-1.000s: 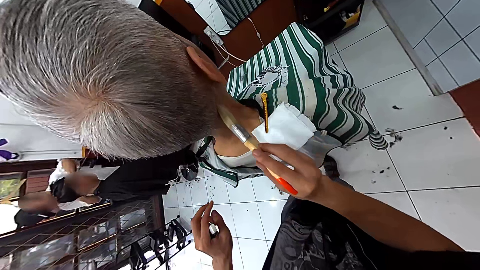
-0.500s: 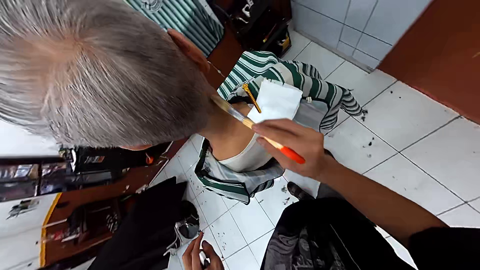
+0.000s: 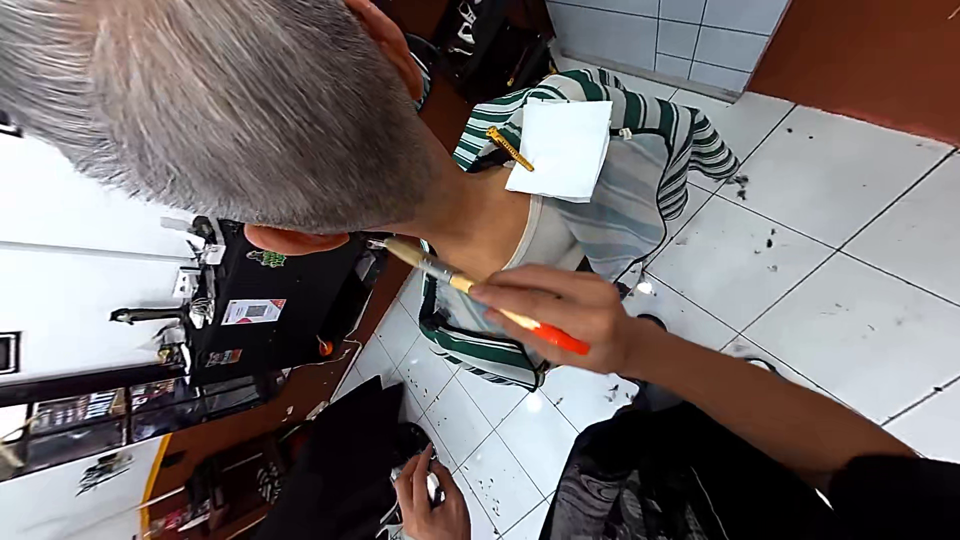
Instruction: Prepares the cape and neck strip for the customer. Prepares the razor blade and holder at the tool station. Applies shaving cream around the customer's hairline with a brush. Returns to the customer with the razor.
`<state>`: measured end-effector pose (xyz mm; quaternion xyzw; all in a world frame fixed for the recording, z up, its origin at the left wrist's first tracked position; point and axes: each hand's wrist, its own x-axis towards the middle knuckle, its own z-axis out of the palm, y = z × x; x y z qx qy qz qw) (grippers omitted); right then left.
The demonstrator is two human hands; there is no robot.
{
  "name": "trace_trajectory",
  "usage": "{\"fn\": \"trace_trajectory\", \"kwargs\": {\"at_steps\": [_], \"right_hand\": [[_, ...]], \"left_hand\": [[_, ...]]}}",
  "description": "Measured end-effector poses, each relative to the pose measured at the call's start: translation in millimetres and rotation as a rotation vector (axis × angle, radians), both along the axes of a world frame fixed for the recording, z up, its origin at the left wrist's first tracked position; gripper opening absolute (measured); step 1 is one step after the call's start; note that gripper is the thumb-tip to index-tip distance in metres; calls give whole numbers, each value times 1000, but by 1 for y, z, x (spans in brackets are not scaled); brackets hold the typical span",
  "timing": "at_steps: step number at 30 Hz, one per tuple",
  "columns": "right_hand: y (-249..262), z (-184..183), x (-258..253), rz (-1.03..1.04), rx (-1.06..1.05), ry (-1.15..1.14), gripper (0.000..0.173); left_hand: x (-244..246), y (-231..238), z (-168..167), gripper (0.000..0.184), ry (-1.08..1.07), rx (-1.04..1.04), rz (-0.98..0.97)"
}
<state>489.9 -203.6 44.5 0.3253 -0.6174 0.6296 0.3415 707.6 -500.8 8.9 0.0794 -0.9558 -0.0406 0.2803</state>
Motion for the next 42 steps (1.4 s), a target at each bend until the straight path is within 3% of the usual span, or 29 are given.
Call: {"fn": "trace_trajectory", "kwargs": {"at_steps": [6,9,12,16,21,26,33,38,42], "right_hand": [[54,3,-18,-55,29,-54,20],[68,-1,-28,-203,-20,-113,19],[48,1,-39,-293,-48,-125,21],[23,0,-31,-196,6,-74,25],[33,-5,1,-152,35,-105,23],[32,0,-33,-262,-13,-114,24],[-6,-8,25,-135,38,-72,27],[2,-8,16,-343,-14,-146,23],[-22,-5,21,-362,5,-123,28]], "left_hand": [[1,2,-5,23,-11,8,18],[-2,4,-5,23,-23,7,35],[-13,11,-2,22,-12,-1,23],[-24,18,4,23,-13,-20,16],[-23,19,2,23,-28,-27,43],[-29,32,-2,23,13,-22,64],[-30,35,-9,25,59,7,56],[-25,22,-12,25,75,31,70],[-23,6,-21,25,85,58,61]]}}
